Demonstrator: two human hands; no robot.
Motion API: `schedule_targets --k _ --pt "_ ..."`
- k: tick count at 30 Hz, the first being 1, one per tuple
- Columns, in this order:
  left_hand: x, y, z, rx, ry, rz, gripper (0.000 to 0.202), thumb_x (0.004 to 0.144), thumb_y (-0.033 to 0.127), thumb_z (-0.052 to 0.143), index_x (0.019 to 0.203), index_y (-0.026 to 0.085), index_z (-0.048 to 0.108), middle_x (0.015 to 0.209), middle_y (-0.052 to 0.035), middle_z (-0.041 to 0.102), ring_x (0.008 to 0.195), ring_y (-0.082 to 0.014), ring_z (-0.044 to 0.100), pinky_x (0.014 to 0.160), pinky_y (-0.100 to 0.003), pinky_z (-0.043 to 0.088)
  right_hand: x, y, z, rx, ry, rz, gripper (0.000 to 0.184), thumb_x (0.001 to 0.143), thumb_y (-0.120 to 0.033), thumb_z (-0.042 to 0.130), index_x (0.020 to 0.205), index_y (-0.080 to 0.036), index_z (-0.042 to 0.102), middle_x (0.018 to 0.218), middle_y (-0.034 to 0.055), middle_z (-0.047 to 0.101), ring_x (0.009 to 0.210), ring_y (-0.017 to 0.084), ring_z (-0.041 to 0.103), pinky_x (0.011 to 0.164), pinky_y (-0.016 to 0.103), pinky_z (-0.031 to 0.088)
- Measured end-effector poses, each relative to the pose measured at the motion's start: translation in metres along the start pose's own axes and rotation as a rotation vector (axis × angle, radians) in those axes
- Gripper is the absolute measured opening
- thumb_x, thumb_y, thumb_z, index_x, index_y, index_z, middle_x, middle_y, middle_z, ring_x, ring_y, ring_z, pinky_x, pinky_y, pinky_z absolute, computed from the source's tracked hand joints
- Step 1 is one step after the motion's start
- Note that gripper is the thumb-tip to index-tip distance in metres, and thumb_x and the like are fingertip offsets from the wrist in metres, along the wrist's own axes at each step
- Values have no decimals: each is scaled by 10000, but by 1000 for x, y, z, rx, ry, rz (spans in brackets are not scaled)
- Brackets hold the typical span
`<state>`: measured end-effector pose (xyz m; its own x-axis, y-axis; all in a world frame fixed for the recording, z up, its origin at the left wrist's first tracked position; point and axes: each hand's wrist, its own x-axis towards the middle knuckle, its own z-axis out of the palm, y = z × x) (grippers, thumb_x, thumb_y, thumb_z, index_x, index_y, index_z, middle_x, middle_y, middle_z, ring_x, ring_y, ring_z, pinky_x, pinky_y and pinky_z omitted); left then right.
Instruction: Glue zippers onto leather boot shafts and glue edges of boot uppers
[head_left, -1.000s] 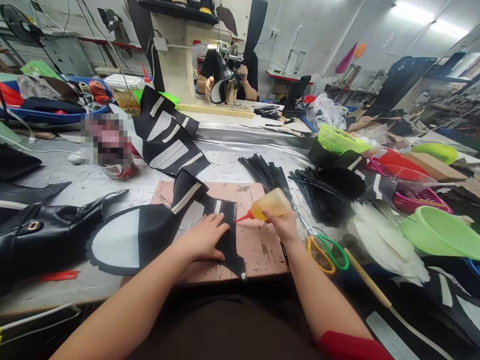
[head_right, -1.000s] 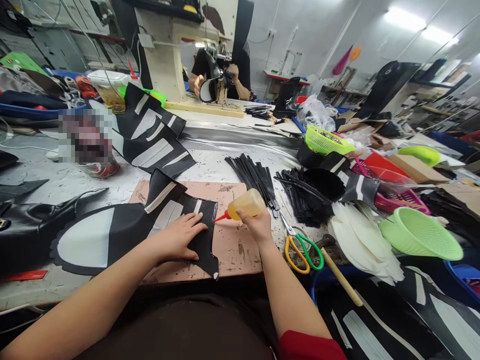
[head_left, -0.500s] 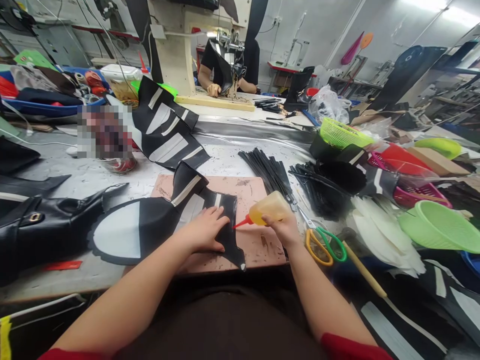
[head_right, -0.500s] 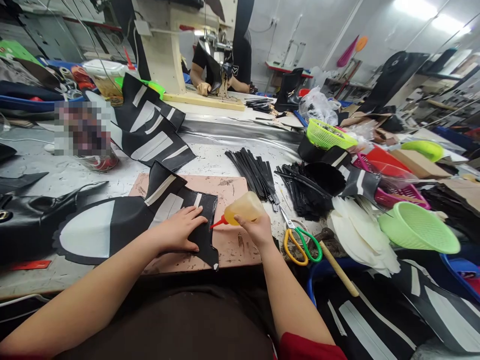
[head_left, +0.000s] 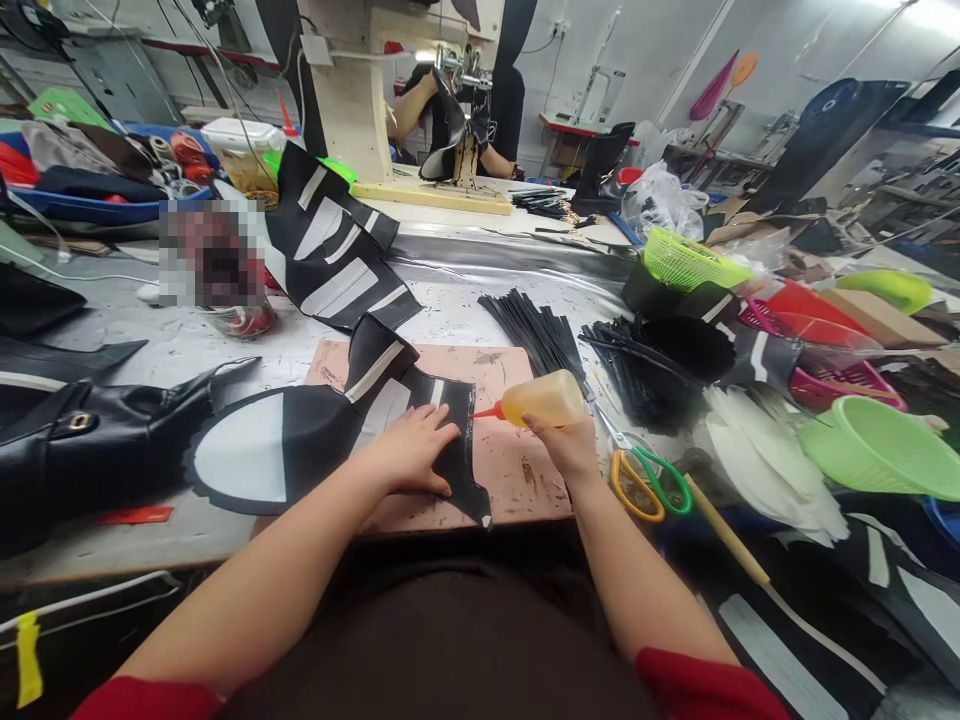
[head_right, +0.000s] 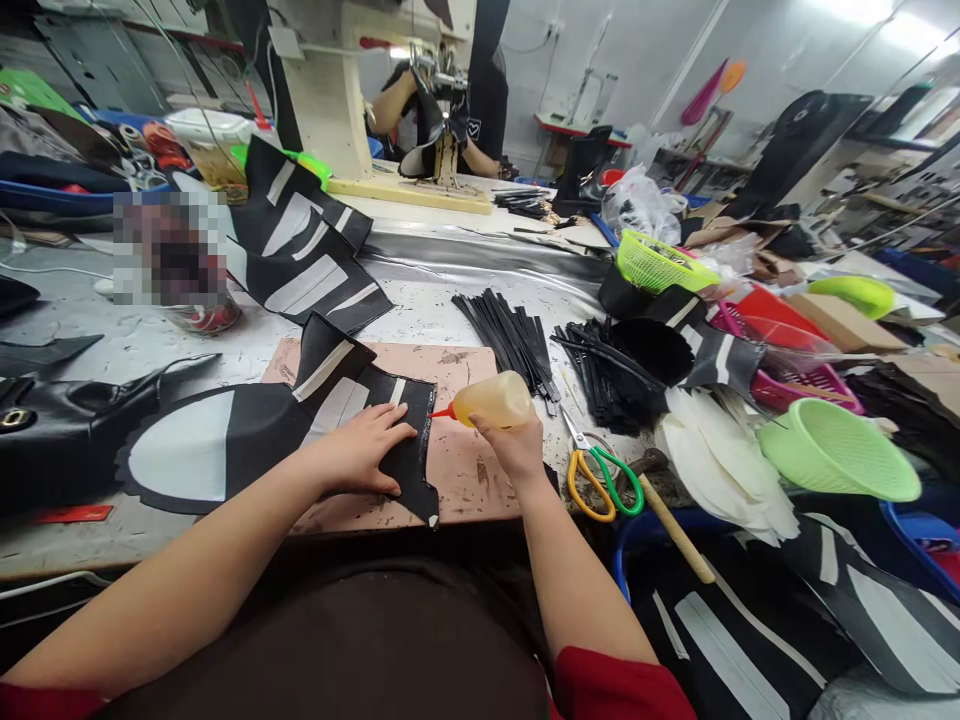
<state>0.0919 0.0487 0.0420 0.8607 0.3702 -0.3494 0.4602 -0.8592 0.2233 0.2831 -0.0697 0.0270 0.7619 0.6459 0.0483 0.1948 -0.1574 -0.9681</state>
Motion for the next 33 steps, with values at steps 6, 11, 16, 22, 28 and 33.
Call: schedule_targets --k 6,11,16,22,28,33 --pt "-2 4 -3 8 5 -3 775 549 560 689 1196 192 474 1442 -161 235 1314 -337 205 1051 -446 209 -10 0 -18 20 -285 -2 460 441 -450 786 783 -176 644 746 58 690 737 273 642 652 406 539" --pt "-1 16 -4 53 3 -45 837 555 661 624 1207 161 464 1432 -206 232 1302 -376 212 1039 -499 198 -13 1 -24 1 -260 -15 423 460 -447 782 756 -173 655 747 66 692 729 267 642 652 395 535" --pt "1 23 0 98 1 -62 905 521 670 647 1226 143 434 1427 -240 215 1298 -398 203 1020 -549 187 -15 -2 -25 -46 -318 -45 464 450 -456 779 791 -165 657 731 60 682 719 268 638 650 402 530" --pt "3 22 0 98 -12 -74 899 513 666 657 1223 164 429 1434 -232 199 1301 -400 194 1022 -542 183 -11 -4 -33 -40 -380 -68 492 447 -436 788 840 -172 652 768 52 679 737 257 626 674 398 519" --pt "3 21 2 98 0 -61 906 512 677 650 1221 156 429 1421 -245 222 1299 -393 204 1022 -544 181 -8 -10 -36 -26 -405 -99 457 430 -413 795 785 -175 635 732 38 660 707 243 613 649 379 511" --pt "5 21 4 92 15 -56 899 504 671 661 1205 153 441 1422 -242 224 1292 -400 212 1017 -547 191 -6 -9 -37 -9 -456 -86 450 426 -436 789 753 -172 627 715 38 651 695 239 605 637 374 506"
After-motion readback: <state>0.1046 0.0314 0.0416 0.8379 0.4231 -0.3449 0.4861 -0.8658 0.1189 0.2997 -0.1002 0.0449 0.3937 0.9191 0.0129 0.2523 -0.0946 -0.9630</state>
